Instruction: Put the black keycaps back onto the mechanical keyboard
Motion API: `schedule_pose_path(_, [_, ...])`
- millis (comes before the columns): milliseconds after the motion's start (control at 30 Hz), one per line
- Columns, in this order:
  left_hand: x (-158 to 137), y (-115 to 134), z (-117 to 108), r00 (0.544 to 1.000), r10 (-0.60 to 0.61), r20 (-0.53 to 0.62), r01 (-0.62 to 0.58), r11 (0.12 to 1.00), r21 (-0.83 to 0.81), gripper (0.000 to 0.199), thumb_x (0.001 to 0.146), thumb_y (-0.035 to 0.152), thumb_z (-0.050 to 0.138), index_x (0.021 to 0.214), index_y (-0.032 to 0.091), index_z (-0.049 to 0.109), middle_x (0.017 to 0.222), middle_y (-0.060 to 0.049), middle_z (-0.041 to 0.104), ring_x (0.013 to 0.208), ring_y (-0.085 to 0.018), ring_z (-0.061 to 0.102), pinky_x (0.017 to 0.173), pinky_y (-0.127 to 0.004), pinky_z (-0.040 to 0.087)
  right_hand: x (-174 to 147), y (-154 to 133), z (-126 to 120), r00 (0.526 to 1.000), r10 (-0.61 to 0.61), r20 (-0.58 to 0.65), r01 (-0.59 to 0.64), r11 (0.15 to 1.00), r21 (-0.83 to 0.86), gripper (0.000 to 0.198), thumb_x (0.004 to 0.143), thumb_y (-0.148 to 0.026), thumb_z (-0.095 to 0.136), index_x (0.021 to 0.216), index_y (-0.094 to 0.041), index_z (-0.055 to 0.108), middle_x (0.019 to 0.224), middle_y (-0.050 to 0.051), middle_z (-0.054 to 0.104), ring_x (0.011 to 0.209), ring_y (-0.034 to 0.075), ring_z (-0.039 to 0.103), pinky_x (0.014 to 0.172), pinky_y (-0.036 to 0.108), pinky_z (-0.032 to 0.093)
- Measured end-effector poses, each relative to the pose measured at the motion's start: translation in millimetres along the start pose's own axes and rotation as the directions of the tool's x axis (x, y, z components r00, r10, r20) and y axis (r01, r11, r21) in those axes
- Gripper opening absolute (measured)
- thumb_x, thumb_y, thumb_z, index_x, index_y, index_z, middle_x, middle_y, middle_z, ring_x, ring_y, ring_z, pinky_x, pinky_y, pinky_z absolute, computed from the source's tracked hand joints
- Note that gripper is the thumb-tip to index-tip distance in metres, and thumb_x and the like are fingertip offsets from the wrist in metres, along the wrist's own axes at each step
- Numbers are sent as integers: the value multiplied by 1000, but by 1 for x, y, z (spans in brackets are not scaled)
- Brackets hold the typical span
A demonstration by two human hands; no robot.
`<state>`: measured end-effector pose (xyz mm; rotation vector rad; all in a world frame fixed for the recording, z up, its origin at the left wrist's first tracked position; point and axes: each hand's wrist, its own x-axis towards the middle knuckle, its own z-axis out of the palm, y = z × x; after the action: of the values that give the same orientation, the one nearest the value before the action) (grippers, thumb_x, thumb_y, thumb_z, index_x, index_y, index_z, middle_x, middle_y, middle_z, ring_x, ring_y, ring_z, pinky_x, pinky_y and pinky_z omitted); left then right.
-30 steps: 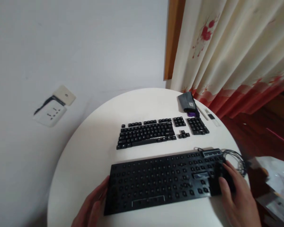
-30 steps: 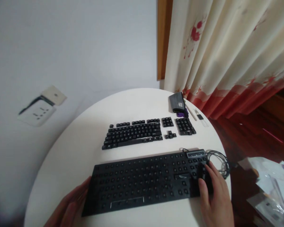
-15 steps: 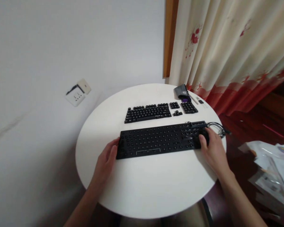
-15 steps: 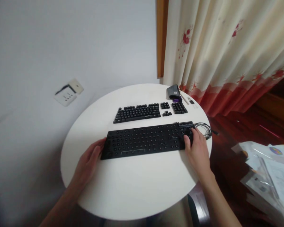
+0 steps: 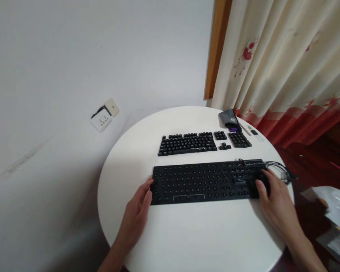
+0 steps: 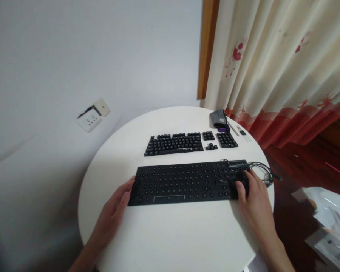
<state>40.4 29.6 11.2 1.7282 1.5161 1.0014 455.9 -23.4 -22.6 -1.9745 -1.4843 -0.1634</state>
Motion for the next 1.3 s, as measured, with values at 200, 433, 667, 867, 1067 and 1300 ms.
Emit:
schedule_pose_path(200, [-2,-1,2,1000,12,-23,-11,999,39,41,97,43,42,130,23,56,141,-7,55,131,-23,51,113,-43,40,0,-1,0,1000,6,19,-6,999,-32,56,96,-51,36,132,-10,50,138,20,51,129,33,47,111,51,36])
schedule_pose_path(433, [-2,0,4,997,52,-59,-47,995,86,38,96,40,43,125,22,59,138,-8,58,127,-23,55,110,-42,44,1,2,3,1000,7,12,-7,1000,-11,56,96,-50,35,132,-10,49,136,21,52,127,34,48,110,52,37])
schedule_pose_path(667, [-3,-2,4,995,64,-80,-54,990,128,38,95,41,43,123,23,60,135,-7,60,127,-24,55,110,-45,44,1,2,5,1000,15,6,-15,1000,-1,57,96,-51,35,132,-9,49,137,21,51,128,33,47,111,50,36])
schedule_pose_path(867, [-4,-5,5,995,68,-78,-56,987,152,39,95,42,43,124,23,60,135,-7,60,127,-24,55,110,-47,43,2,4,8,1000,7,-3,-7,1000,6,54,97,-49,36,131,-10,50,137,20,52,129,32,46,112,50,36])
schedule_pose_path(1067, [-4,-9,7,994,76,-78,-62,984,164,37,93,41,46,123,23,60,137,-7,59,128,-25,54,111,-47,41,1,5,10,1000,-8,-17,9,1000,13,52,97,-48,37,131,-11,50,137,20,51,129,32,47,111,51,37])
schedule_pose_path(1300, [-4,-8,8,990,86,-110,-71,988,136,36,93,39,47,121,22,62,135,-8,60,126,-24,56,111,-45,43,1,7,11,1000,-12,-12,12,1000,9,53,96,-49,38,130,-11,51,138,20,51,128,33,47,110,51,37])
